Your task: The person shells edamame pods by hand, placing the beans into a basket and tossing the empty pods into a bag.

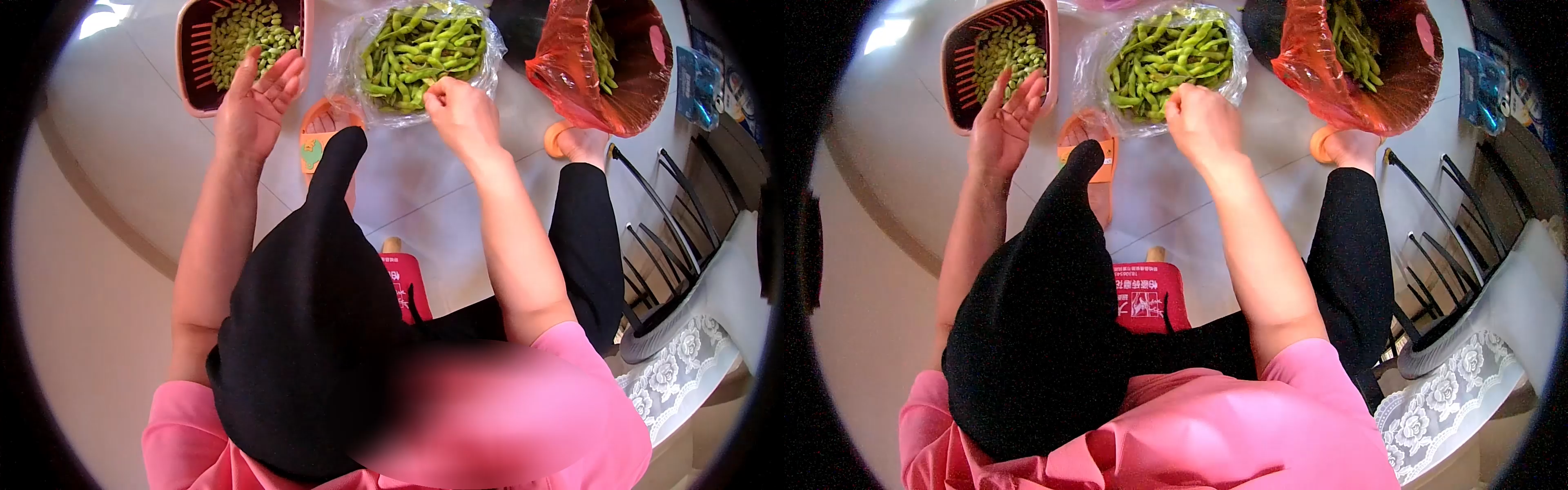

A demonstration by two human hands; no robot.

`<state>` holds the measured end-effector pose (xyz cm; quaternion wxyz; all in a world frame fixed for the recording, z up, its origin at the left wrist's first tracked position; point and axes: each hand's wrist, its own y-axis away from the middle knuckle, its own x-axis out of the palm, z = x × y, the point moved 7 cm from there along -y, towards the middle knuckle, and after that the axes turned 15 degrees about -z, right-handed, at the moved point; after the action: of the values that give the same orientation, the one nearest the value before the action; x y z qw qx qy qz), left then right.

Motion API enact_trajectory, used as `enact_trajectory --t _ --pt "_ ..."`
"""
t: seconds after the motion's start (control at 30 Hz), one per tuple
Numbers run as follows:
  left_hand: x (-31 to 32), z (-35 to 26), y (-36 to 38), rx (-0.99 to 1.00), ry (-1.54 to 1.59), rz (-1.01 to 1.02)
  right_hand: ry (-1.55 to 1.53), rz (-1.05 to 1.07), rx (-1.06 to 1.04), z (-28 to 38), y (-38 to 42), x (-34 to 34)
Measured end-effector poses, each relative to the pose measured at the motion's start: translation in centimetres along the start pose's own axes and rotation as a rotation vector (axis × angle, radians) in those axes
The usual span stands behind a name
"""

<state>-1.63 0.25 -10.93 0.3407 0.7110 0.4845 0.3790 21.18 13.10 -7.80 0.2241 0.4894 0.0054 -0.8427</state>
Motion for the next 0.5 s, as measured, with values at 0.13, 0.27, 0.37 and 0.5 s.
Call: enact_trajectory --t 0.13,0.27,0.37,0.5 --pt "1.5 1.7 1.2 0.006 -0.130 0.156 0.217 0.075 0.035 -0.2 0.2 2.8" --pt "3.1 3.7 2.9 -0.075 -0.220 0.197 0.265 0.017 -0.107 0.8 0.1 5.0" --pt "3.9 4.7 3.8 -0.107 -0.325 0.238 0.299 0.071 -0.094 0.2 0.0 6.1" --pt "4.1 5.2 4.3 0.154 -0.623 0.304 -0.234 -0.032 0.259 -0.5 0.2 3.7"
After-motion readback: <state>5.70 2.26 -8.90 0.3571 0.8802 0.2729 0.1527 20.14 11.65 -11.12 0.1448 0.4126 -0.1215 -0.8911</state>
